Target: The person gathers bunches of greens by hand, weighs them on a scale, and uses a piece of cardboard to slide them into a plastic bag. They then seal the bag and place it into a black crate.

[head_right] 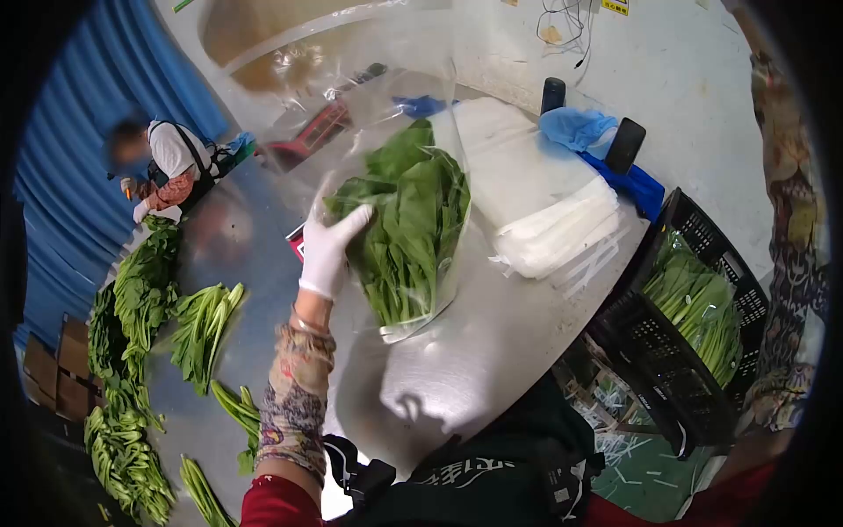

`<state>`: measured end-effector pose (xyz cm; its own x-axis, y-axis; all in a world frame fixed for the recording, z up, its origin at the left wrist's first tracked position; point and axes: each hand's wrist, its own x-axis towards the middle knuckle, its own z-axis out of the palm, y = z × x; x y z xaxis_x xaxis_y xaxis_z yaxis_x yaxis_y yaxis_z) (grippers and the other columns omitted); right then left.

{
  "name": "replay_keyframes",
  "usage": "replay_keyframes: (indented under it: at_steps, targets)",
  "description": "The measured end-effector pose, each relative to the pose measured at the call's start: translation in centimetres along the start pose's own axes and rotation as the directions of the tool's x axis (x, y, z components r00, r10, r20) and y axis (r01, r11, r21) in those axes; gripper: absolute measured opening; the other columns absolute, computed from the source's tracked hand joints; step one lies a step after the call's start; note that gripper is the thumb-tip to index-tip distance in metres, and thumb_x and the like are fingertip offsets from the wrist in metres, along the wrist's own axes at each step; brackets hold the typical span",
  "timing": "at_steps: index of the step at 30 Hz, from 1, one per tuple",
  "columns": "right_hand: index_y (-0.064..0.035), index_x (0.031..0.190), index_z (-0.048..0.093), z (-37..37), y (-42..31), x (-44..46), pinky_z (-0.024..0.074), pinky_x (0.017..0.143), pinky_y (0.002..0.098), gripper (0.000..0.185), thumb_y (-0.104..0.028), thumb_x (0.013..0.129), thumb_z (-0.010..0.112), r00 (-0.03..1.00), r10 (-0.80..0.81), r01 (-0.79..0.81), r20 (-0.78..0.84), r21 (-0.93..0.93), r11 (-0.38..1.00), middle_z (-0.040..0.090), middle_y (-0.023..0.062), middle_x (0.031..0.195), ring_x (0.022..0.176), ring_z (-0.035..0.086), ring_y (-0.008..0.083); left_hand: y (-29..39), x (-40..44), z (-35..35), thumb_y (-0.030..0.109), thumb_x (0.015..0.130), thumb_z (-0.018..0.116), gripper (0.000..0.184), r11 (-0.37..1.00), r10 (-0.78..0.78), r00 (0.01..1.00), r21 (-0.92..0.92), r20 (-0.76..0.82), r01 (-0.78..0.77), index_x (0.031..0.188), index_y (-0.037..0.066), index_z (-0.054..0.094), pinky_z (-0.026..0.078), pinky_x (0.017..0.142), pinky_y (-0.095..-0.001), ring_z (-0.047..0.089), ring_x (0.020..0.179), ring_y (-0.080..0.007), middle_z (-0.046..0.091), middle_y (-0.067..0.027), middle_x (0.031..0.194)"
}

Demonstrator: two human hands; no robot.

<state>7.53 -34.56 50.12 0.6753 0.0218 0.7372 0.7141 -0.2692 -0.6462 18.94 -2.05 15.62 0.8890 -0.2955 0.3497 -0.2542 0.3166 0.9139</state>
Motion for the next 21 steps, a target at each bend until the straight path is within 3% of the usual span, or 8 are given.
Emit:
replay_keyframes:
  at_steps: [5,7,10,13,15,17,19,21]
  targets:
    - [0.0001,0.112,0.058,7.5,6.2,-4.5,0.0476,0.087,0.0316,0.03,-0.02,0.09,0.057,0.961,-0.211,0.161,-0.18,-0.26,0.952,0.061,0.0115,0.11,0.103,0.056,0.0193,1.8,3.9,1.1,0.003,0.083,0.065,0.043,0.978,-0.07,0.981,-0.182,0.181,0.104,0.123,-0.004,0.052,0.05,0.082,-0.0267,0.061,0.093,-0.0145,0.062,-0.009,0.111]
    - [-0.0019,0.108,0.06,8.6,11.1,-5.2,0.0471,0.084,0.032,0.025,-0.015,0.087,0.056,0.984,-0.154,0.121,-0.089,-0.296,0.947,0.063,0.0097,0.105,0.098,0.057,0.0185,3.1,1.3,1.7,0.001,0.08,0.064,0.046,0.99,-0.037,0.943,0.141,0.331,-0.011,0.125,-0.001,0.052,0.051,0.082,-0.0292,0.064,0.091,-0.0178,0.065,-0.0076,0.107]
    - [-0.0049,0.102,0.064,10.8,19.2,-7.3,0.0462,0.079,0.0327,0.021,-0.009,0.083,0.056,0.999,-0.036,0.047,0.039,-0.345,0.937,0.065,0.007,0.098,0.089,0.059,0.0173,-1.1,-5.5,1.5,0.011,0.073,0.07,0.05,0.657,0.183,0.584,0.344,0.791,-0.671,0.121,0.007,0.056,0.048,0.086,-0.0366,0.061,0.095,-0.0266,0.063,-0.0107,0.104]
    - [-0.0063,0.108,0.063,18.3,26.2,-11.6,0.0432,0.087,0.0322,0.031,0.0,0.081,0.05,0.989,-0.119,0.143,0.088,-0.375,0.916,0.062,0.0079,0.111,0.103,0.055,0.0176,-6.4,-13.3,2.1,0.032,0.071,0.075,0.089,0.774,-0.302,0.317,0.426,0.899,-0.468,0.143,0.006,0.029,0.019,0.112,-0.0463,0.027,0.137,-0.0311,0.031,-0.0127,0.146]
    - [-0.0065,0.116,0.06,23.8,31.6,-14.5,0.039,0.098,0.0315,0.04,0.005,0.08,0.046,0.983,-0.089,0.145,0.159,-0.394,0.908,0.057,0.0112,0.123,0.117,0.05,0.0215,-7.0,-13.9,1.7,0.033,0.071,0.075,0.087,0.928,-0.19,0.457,0.311,0.869,-0.205,0.142,0.006,0.031,0.018,0.112,-0.0478,0.025,0.137,-0.034,0.031,-0.0148,0.146]
    - [-0.0072,0.125,0.055,28.0,31.3,-15.7,0.0326,0.107,0.0337,0.049,0.006,0.079,0.046,0.864,0.452,-0.492,0.221,0.182,0.851,0.052,0.0141,0.13,0.127,0.043,0.027,-6.5,-13.1,2.2,0.031,0.073,0.074,0.083,0.802,-0.122,0.74,0.505,0.661,-0.319,0.141,0.005,0.033,0.017,0.112,-0.0493,0.023,0.137,-0.0353,0.03,-0.0167,0.146]
    - [-0.004,0.126,0.052,30.1,38.6,-18.1,0.0341,0.106,0.0364,0.049,0.005,0.078,0.048,0.896,0.149,0.135,0.419,-0.575,0.807,0.05,0.0165,0.13,0.127,0.042,0.029,-8.6,-12.1,3.0,0.027,0.075,0.071,0.077,0.68,-0.055,0.903,0.678,0.426,-0.279,0.139,0.004,0.035,0.014,0.11,-0.0551,0.02,0.138,-0.0388,0.027,-0.018,0.147]
    - [-0.0034,0.128,0.048,30.8,38.6,-19.5,0.0367,0.104,0.0372,0.052,0.006,0.077,0.047,0.878,0.186,0.168,0.44,-0.649,0.742,0.047,0.0153,0.134,0.128,0.041,0.0284,-8.9,-11.0,4.7,0.035,0.079,0.066,0.075,0.527,-0.047,0.976,0.835,0.214,-0.158,0.14,0.005,0.035,0.011,0.11,-0.0554,0.018,0.139,-0.0375,0.025,-0.0171,0.149]
